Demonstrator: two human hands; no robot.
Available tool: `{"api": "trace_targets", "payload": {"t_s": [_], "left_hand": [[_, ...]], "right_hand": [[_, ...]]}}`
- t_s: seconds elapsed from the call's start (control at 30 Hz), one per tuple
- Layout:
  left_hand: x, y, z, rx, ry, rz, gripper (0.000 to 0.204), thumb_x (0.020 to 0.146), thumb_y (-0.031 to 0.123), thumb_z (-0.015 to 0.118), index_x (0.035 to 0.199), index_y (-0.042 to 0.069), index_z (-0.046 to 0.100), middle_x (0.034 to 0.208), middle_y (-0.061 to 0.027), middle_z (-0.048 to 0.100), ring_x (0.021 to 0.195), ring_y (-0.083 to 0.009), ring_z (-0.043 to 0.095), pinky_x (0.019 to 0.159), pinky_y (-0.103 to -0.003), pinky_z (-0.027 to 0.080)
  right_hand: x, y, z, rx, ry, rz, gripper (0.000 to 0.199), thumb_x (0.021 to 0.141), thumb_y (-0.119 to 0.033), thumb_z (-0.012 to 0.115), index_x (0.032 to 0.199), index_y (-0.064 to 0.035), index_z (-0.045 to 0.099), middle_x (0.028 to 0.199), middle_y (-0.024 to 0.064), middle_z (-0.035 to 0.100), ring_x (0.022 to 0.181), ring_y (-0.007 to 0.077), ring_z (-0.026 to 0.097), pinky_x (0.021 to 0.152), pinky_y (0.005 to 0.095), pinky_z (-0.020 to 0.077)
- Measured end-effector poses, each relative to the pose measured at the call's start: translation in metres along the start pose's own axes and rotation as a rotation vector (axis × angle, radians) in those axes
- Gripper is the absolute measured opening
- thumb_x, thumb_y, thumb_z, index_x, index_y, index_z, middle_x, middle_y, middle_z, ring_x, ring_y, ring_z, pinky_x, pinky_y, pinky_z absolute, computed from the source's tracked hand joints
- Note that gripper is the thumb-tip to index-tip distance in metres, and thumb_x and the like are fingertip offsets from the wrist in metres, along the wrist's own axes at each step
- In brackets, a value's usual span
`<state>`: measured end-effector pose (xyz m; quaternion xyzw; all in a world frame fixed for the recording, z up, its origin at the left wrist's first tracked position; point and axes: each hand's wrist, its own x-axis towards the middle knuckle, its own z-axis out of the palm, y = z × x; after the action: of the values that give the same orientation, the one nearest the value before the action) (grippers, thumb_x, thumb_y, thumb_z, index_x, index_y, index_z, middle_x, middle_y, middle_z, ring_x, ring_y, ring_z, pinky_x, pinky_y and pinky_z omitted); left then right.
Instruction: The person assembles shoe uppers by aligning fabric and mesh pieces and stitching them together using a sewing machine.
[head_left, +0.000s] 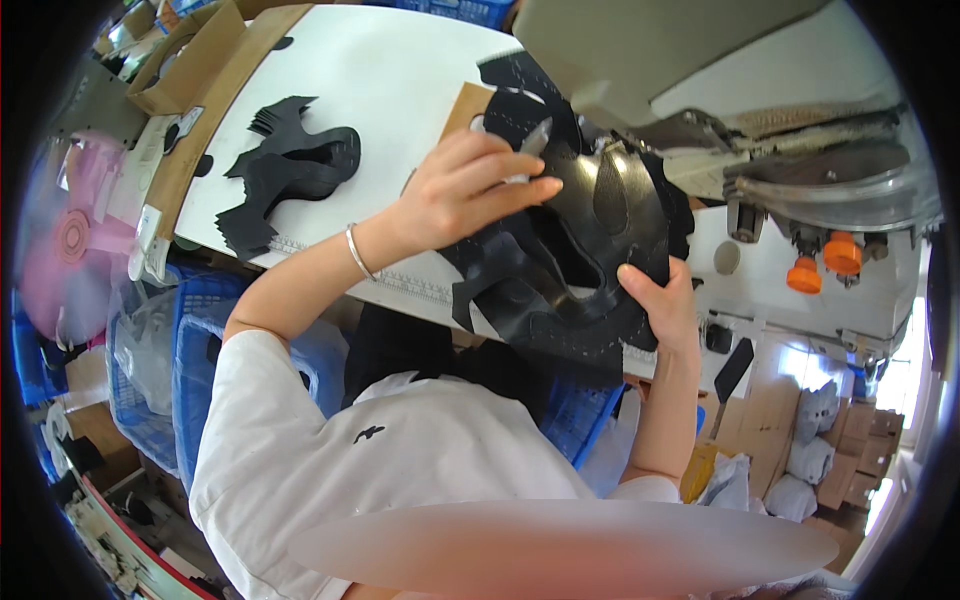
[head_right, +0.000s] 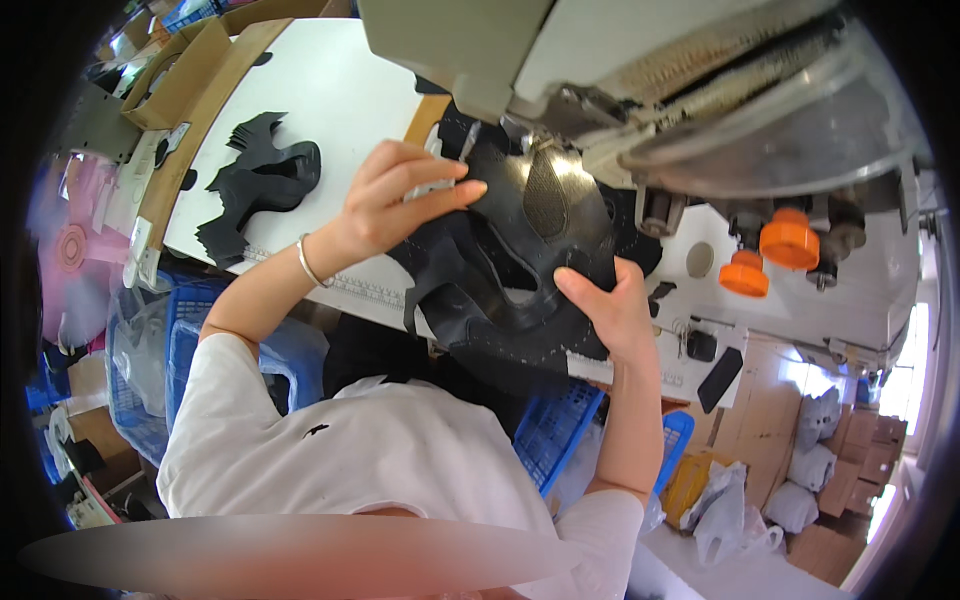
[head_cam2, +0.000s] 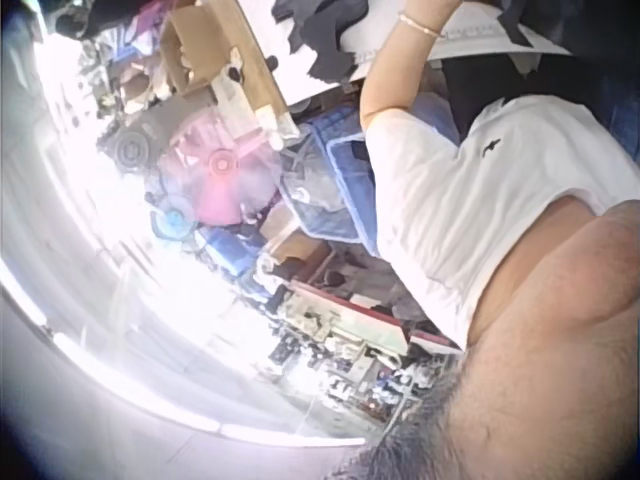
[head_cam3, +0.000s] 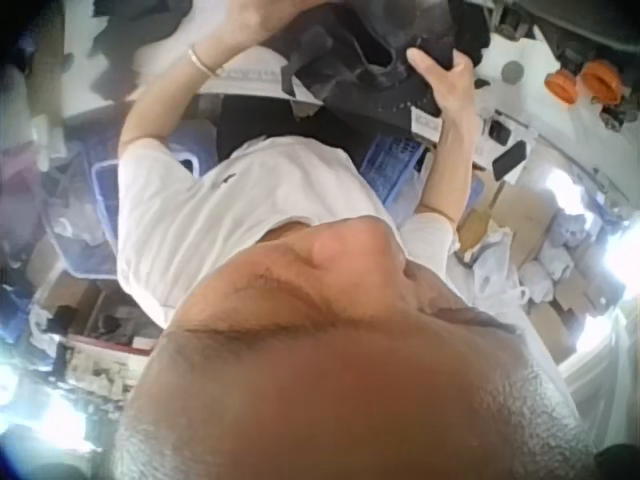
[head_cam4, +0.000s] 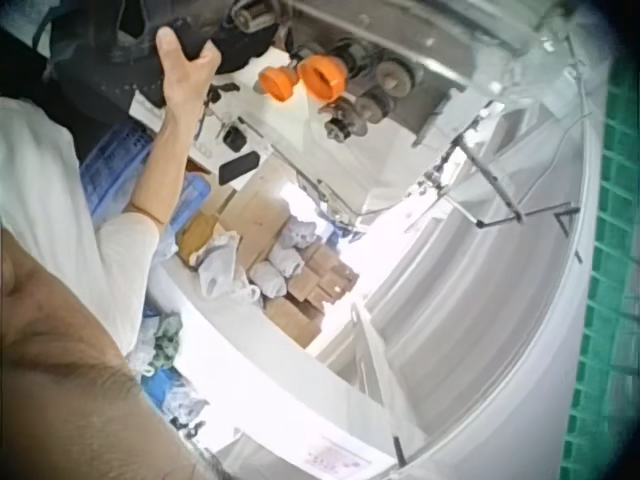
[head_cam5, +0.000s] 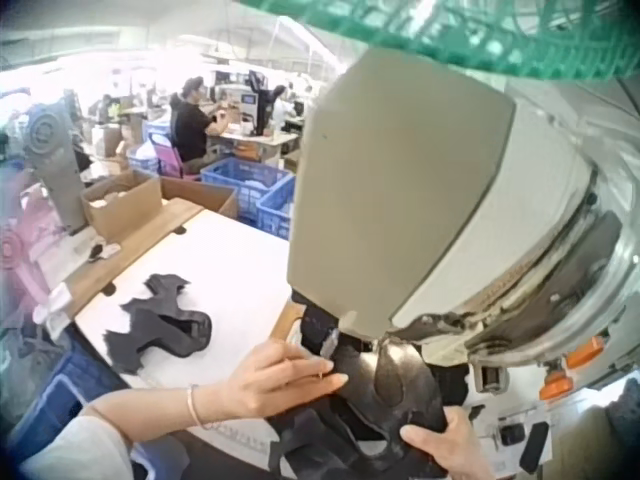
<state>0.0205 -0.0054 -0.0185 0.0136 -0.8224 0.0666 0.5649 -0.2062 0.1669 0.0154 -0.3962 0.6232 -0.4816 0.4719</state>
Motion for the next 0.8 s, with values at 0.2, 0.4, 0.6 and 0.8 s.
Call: {"api": "trace_targets", "payload": {"t_s": [0.2, 0.4, 0.6, 0.8], "left_hand": [[-0.005, 0.002, 0.009, 0.073, 0.095, 0.105, 0.025, 0.061, 0.006, 0.084, 0.083, 0.003, 0.073, 0.082, -0.0036, 0.051, 0.067, -0.0182, 0.054, 0.05, -0.03, 0.043], [0.005, 0.01, 0.004, 0.096, 0.037, 0.14, 0.022, 0.067, 0.003, 0.078, 0.088, 0.002, 0.072, 0.093, -0.0058, 0.06, 0.081, -0.0218, 0.062, 0.063, -0.029, 0.054], [0.022, 0.024, 0.001, 0.101, -0.191, 0.106, 0.026, 0.073, 0.005, 0.065, 0.098, 0.0, 0.07, 0.111, -0.0125, 0.066, 0.103, -0.026, 0.064, 0.088, -0.035, 0.057], [0.024, 0.027, -0.001, 0.168, -0.275, 0.134, 0.031, 0.07, 0.007, 0.067, 0.1, -0.003, 0.07, 0.107, -0.0153, 0.066, 0.107, -0.0278, 0.063, 0.095, -0.037, 0.054]], "right_hand": [[0.0, -0.002, 0.0, -0.001, 0.002, 0.009, 0.02, 0.081, -0.012, 0.073, 0.093, 0.0019, 0.066, 0.085, 0.0031, 0.068, 0.071, 0.0074, 0.062, 0.065, 0.0235, 0.0518], [0.003, -0.001, -0.007, -0.006, -0.038, 0.034, 0.018, 0.081, -0.011, 0.073, 0.093, 0.0005, 0.066, 0.087, 0.0027, 0.068, 0.074, 0.0072, 0.061, 0.066, 0.0229, 0.0515], [0.03, -0.019, -0.015, -0.082, -0.06, -0.025, 0.039, 0.085, -0.02, 0.069, 0.116, 0.0033, 0.063, 0.105, 0.0009, 0.065, 0.096, 0.0087, 0.057, 0.087, 0.0283, 0.0462], [0.065, -0.023, -0.014, -0.169, -0.008, -0.055, 0.037, 0.086, -0.02, 0.072, 0.115, 0.0018, 0.066, 0.107, 0.006, 0.069, 0.097, 0.0118, 0.06, 0.088, 0.0267, 0.0453]]}}
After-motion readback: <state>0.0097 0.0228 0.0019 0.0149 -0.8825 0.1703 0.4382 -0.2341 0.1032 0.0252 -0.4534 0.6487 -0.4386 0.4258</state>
